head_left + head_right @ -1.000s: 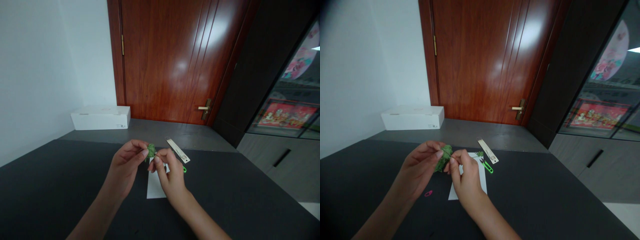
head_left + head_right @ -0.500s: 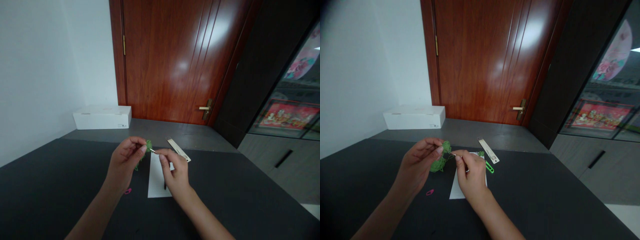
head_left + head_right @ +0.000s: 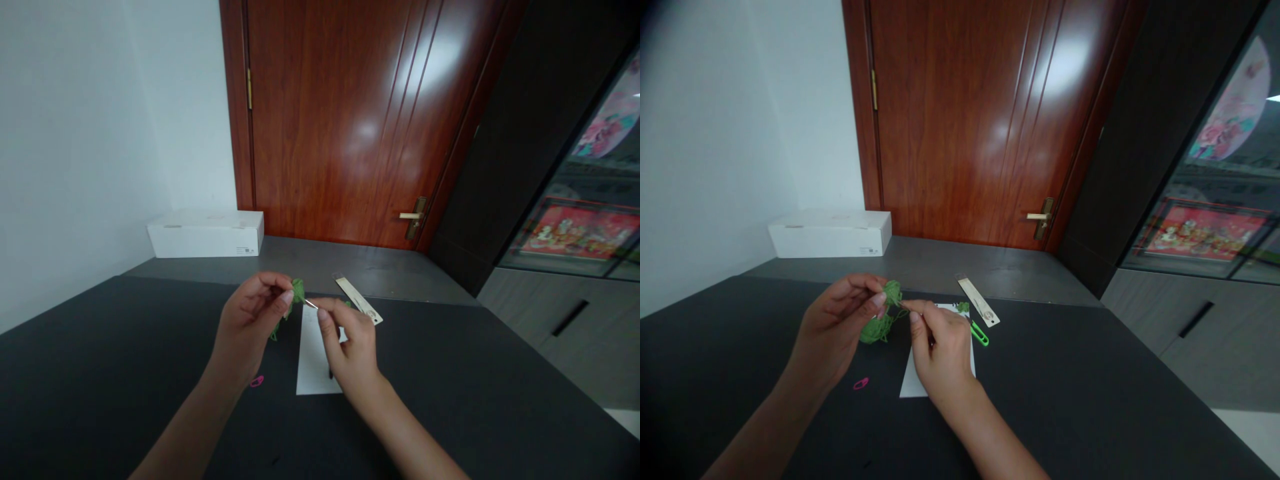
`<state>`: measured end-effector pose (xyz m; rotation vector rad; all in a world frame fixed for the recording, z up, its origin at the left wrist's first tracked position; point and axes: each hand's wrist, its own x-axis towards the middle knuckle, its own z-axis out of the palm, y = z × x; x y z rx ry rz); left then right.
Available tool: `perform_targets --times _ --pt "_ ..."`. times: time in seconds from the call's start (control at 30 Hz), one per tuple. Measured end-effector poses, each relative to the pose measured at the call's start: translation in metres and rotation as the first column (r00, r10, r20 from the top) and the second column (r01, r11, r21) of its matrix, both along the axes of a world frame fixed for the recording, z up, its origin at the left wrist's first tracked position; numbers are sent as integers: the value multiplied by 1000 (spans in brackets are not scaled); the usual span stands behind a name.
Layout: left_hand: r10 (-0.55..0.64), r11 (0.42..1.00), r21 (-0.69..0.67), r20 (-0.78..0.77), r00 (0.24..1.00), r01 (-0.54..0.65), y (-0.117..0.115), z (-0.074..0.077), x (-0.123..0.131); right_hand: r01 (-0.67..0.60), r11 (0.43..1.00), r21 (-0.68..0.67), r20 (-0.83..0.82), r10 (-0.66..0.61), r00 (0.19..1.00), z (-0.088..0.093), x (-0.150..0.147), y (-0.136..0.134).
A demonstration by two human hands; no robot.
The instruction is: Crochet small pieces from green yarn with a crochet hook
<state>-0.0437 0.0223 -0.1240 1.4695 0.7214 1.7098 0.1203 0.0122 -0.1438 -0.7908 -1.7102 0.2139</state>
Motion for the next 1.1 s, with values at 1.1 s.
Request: perform_targets --times 1.1 --pt "100 992 82 -96 990 -93 -2 2 0 36 998 53 33 -38 999 0 -2 -3"
